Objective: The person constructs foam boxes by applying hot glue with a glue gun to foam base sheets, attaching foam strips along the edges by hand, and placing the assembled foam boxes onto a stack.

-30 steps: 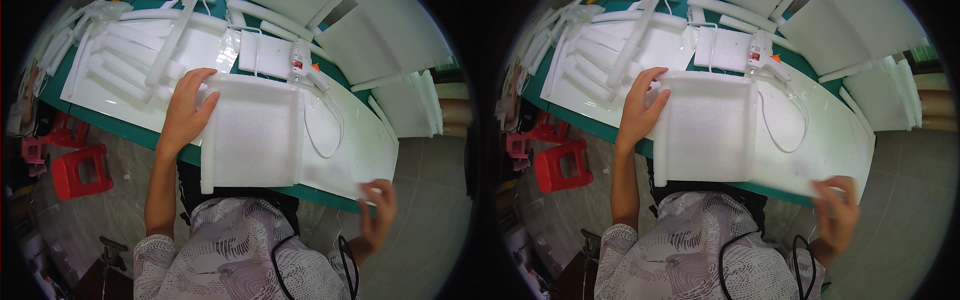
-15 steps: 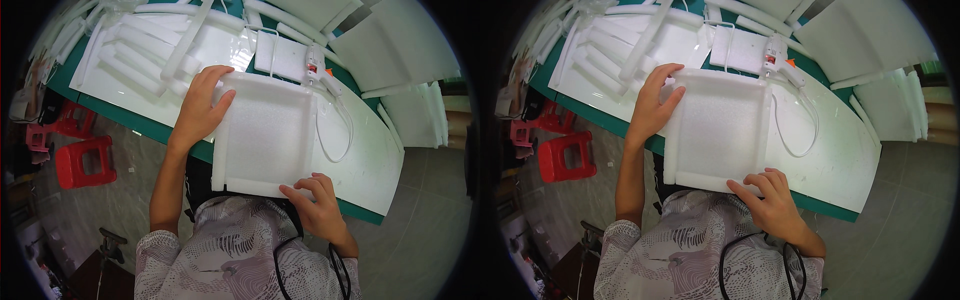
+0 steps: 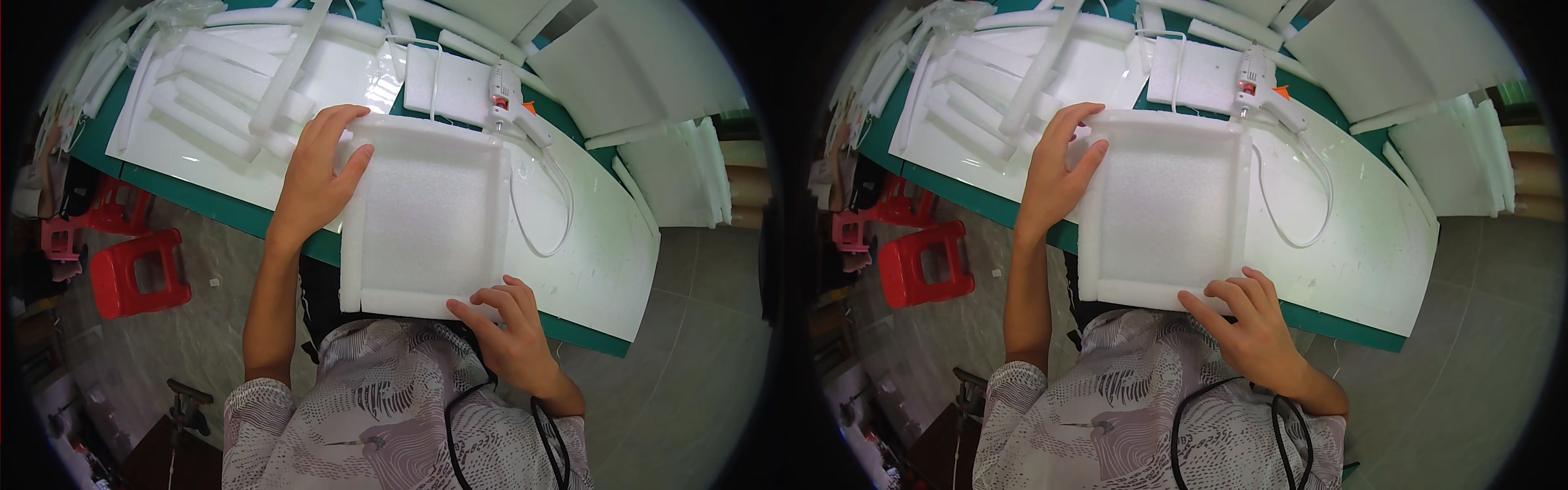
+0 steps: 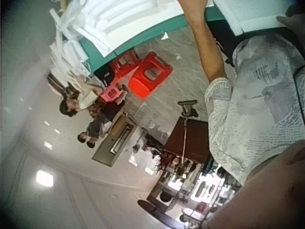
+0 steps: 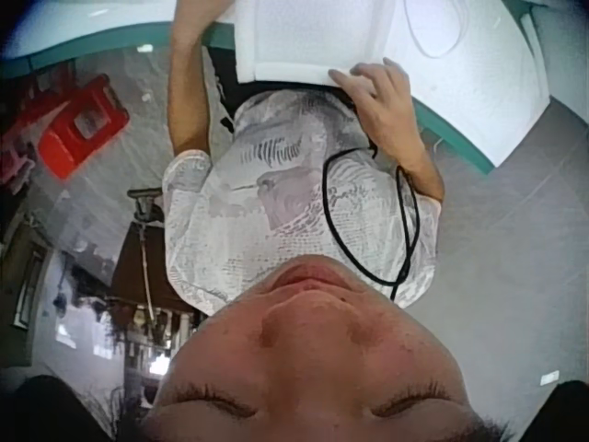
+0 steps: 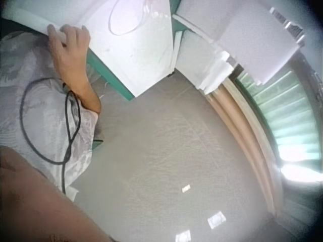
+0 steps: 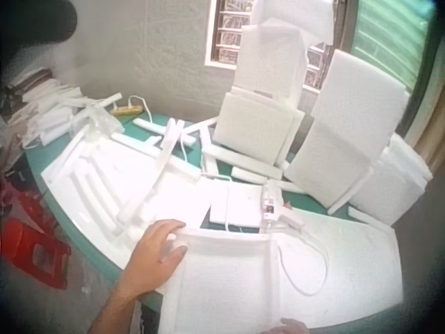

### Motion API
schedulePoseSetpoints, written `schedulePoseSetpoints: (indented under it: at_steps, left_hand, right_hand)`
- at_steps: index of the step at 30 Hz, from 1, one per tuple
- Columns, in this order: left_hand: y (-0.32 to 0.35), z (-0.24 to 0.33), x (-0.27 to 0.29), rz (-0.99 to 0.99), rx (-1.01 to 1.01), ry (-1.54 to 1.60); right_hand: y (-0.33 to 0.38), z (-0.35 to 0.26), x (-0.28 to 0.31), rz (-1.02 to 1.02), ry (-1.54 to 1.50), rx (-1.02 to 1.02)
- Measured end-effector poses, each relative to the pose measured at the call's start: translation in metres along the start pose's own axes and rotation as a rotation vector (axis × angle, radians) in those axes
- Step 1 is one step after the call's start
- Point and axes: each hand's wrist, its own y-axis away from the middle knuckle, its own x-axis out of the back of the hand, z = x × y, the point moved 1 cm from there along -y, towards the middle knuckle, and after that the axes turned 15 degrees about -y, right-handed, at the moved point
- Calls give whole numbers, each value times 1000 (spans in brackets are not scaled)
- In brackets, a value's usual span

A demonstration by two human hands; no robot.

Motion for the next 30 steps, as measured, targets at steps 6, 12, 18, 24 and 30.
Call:
schedulePoseSetpoints:
  at_steps: [6,12,18,24,30]
  left_hand:
    - [0,1,1,-3,-13,3]
    - [-1,4,1,-37,41,26]
    - [-1,4,1,-36,37,16]
    - [-1,5,1,-36,39,2]
    - [0,2,-1,-5,19,-6]
  right_hand:
    - [6,-6,-2,16,-3,12]
    - [4,-3,-8,83,44,-18]
    - [6,0,-14,133,36,-12]
    - [10,2,-19,111,70,-2]
    - [9,2,-24,128,106,-4]
